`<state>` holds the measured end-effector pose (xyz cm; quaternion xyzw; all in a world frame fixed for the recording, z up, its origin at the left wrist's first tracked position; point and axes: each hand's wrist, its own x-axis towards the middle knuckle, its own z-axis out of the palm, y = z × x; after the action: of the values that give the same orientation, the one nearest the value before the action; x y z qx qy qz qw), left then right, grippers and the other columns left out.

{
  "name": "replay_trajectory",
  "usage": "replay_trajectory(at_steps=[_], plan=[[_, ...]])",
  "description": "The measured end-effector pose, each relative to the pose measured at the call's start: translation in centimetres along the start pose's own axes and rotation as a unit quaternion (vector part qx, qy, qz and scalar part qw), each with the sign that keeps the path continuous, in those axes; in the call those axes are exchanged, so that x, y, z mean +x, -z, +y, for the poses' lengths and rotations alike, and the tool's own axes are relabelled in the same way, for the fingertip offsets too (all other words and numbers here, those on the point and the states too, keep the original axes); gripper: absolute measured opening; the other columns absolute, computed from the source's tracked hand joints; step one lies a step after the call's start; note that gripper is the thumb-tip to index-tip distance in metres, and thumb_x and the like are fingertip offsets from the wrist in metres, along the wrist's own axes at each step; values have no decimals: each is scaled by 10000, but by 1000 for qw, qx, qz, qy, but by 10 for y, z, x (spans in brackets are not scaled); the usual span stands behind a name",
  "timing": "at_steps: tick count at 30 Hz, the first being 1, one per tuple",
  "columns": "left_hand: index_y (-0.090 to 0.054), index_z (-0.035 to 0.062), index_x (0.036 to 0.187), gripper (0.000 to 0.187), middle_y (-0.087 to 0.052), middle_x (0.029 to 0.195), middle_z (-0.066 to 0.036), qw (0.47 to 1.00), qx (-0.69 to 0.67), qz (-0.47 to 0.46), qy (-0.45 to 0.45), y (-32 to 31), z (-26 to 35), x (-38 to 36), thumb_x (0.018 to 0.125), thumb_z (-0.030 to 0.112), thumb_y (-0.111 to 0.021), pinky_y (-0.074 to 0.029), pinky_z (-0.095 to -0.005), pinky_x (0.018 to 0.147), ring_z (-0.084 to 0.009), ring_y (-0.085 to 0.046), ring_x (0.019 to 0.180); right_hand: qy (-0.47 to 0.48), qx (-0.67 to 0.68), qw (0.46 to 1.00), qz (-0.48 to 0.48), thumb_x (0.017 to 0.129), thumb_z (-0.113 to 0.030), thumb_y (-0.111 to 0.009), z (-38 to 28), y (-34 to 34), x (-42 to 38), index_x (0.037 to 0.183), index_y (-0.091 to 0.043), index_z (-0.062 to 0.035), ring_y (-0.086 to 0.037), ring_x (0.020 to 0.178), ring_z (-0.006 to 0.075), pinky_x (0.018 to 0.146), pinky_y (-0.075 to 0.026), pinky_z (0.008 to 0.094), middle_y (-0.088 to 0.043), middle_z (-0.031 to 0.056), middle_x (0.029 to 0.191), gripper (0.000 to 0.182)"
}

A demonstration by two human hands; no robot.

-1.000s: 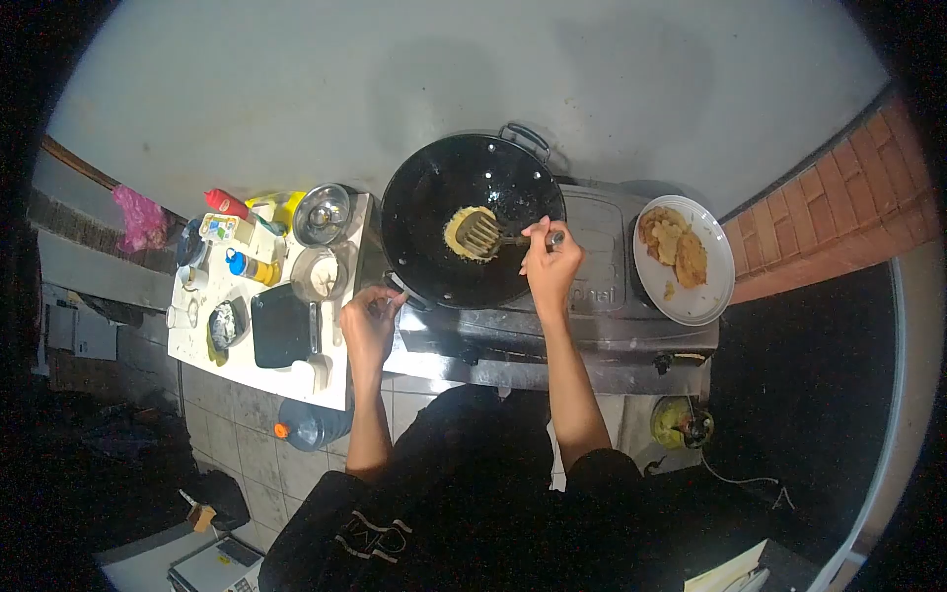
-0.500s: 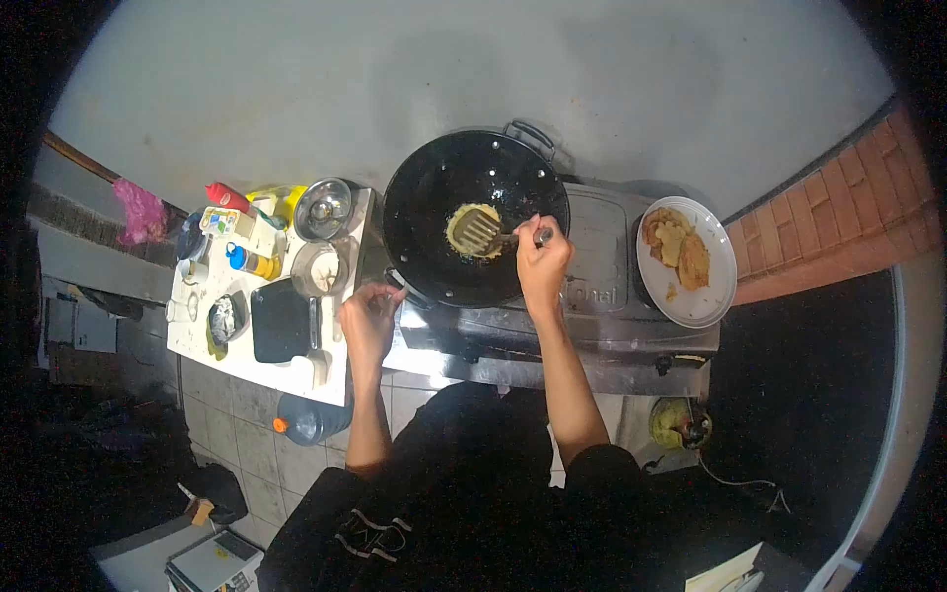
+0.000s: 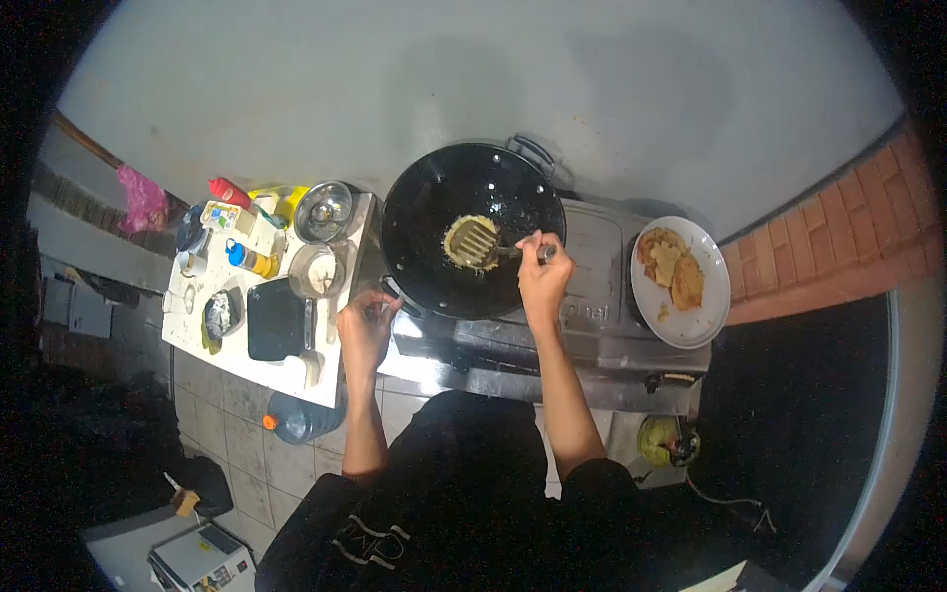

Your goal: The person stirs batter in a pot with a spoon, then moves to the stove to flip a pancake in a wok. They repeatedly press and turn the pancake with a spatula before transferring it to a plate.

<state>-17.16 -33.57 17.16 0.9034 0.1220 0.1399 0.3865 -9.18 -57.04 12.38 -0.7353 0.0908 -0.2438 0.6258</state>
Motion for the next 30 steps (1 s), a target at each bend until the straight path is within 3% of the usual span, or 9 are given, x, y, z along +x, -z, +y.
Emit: replay_trajectory(at_steps=[1, 4, 8, 10, 13, 17, 20, 27, 30], plan=[[-694, 49, 782, 165, -529, 567, -79, 1000, 0, -1, -2, 0, 0, -3, 764, 183, -789, -390, -363, 506, -217, -511, 490, -49, 53, 997, -11, 971, -129, -550, -10, 2, -3, 726, -582, 6, -520, 435, 75, 389, -384, 261, -615, 42, 602, 281], [-687, 49, 781, 173, -535, 578, -82, 1000, 14, 4, 18, -2, 4, -5, 763, 187, -790, -396, -368, 514, -229, -527, 507, -6, 113, 994, 8, 988, -154, -535, -10, -1, -3, 752, -576, 4, -486, 404, 65, 340, -361, 245, -608, 45, 623, 287], [-683, 50, 784, 181, -544, 594, -86, 999, 22, 25, 28, -4, 6, -10, 758, 192, -793, -402, -376, 524, -243, -535, 524, -10, 163, 987, 0, 987, -141, -534, -16, 7, 9, 772, -571, 5, -482, 398, 65, 348, -370, 229, -619, 49, 637, 263], [-684, 53, 791, 180, -552, 609, -90, 998, 47, 24, 25, -6, 6, -9, 759, 193, -791, -405, -381, 530, -250, -537, 534, -48, 150, 987, -19, 976, -115, -544, -12, 12, 15, 757, -577, 6, -530, 448, 87, 415, -414, 247, -640, 54, 637, 252], [-682, 53, 787, 175, -542, 602, -87, 998, 39, 41, 42, -10, 11, -11, 758, 188, -790, -399, -382, 527, -250, -524, 521, 41, 45, 998, -24, 938, -66, -564, 8, 13, 19, 712, -582, 22, -609, 572, 121, 579, -458, 268, -661, 91, 643, 243], [-679, 46, 784, 178, -527, 590, -84, 996, 51, 59, 37, -14, 15, -11, 756, 183, -790, -388, -375, 518, -236, -505, 507, 27, 13, 997, -68, 932, -61, -569, 12, 15, 23, 712, -587, 19, -608, 570, 112, 563, -450, 262, -661, 92, 641, 235], [-674, 37, 782, 186, -508, 577, -80, 995, 46, 49, 72, -15, 15, -11, 750, 175, -794, -376, -364, 508, -211, -486, 497, 104, 17, 992, -69, 931, -48, -570, 15, 14, 25, 705, -561, 17, -600, 556, 109, 548, -443, 269, -664, 87, 643, 235], [-667, 15, 777, 198, -464, 568, -64, 995, 29, 76, 55, -18, 11, -13, 748, 157, -802, -357, -336, 498, -172, -439, 502, 92, 20, 992, -88, 942, -63, -572, 11, 16, 27, 703, -552, 21, -627, 586, 115, 560, -452, 255, -671, 97, 655, 254], [-669, 5, 773, 213, -465, 578, -60, 995, 37, 78, 56, -14, 14, -15, 744, 162, -809, -352, -328, 497, -158, -427, 510, 69, 43, 992, -92, 952, -87, -572, 14, 14, 27, 704, -561, 16, -593, 505, 104, 489, -425, 253, -642, 78, 601, 268]])
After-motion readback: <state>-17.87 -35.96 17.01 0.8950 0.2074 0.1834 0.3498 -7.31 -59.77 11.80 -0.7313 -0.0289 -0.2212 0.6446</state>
